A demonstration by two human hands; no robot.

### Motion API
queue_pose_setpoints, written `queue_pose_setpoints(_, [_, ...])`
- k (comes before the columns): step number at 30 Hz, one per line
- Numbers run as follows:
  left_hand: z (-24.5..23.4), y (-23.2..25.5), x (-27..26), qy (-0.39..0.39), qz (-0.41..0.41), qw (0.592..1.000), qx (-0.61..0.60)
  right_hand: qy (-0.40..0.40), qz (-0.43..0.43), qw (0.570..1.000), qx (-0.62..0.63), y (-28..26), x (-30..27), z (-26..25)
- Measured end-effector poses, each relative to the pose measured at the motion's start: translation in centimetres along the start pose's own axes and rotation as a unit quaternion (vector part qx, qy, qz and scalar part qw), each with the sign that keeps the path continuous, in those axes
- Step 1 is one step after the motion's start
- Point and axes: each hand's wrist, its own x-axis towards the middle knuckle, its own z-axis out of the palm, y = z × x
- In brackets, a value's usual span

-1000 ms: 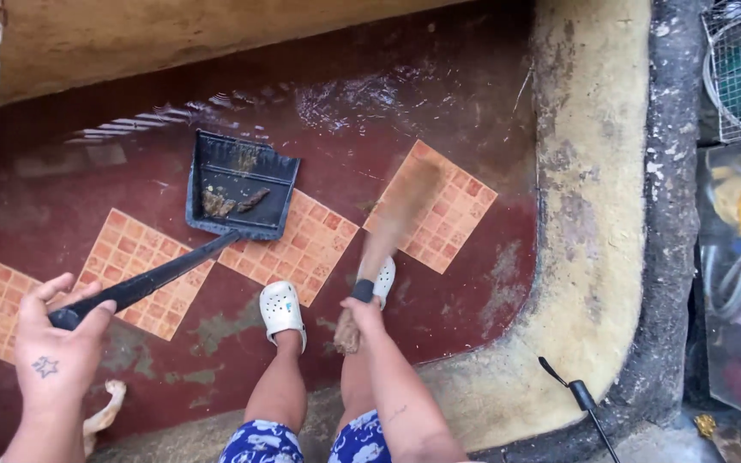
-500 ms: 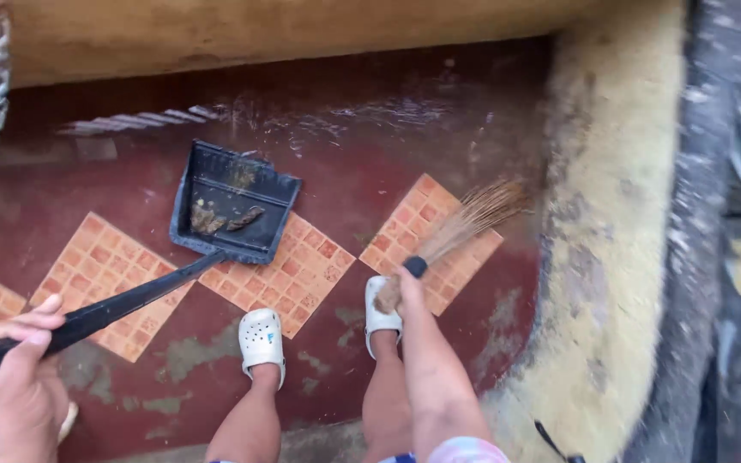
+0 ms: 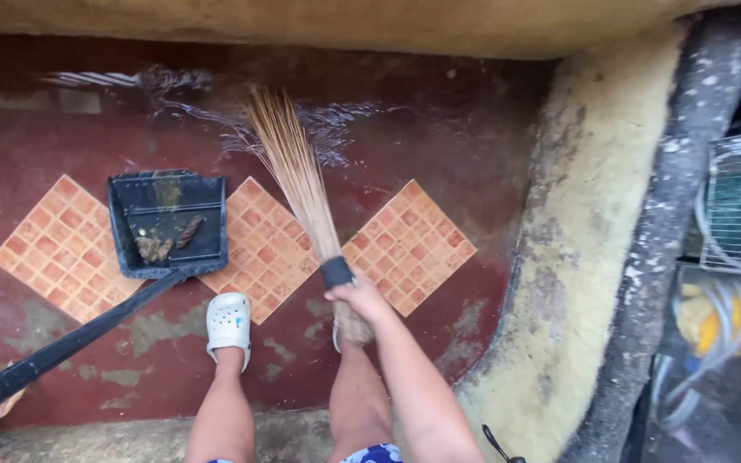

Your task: Sweeping the floor area and disposing of collected trash into a drainage grate.

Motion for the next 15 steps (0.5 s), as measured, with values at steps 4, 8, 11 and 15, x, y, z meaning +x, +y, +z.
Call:
queue_pose_setpoints(4, [2.9,-0.1,2.4,-0.006,-0.003,1.000,0.008,0.102,0.142,0.985,0.000,-11.1,-6.5,-10.0])
queue_pose_setpoints(8, [1.5,-1.5,2.6,0.017,-0.019,0.998,0.050,0.330,0.089,0.937,-0.078,-9.8,-0.1,-22.1])
queue_pose_setpoints(11, [2.6,0.0,3.9,0.053,-0.034,0.993,0.100,0.358,0.071,0.931,-0.009,-7.2,9.0,-19.5])
queue_pose_setpoints(15, [7.5,4.5,3.4,0.103,-0.009,0.995,-0.007,0.325,0.087,0.929,-0.154,2.1,18.9,-2.0])
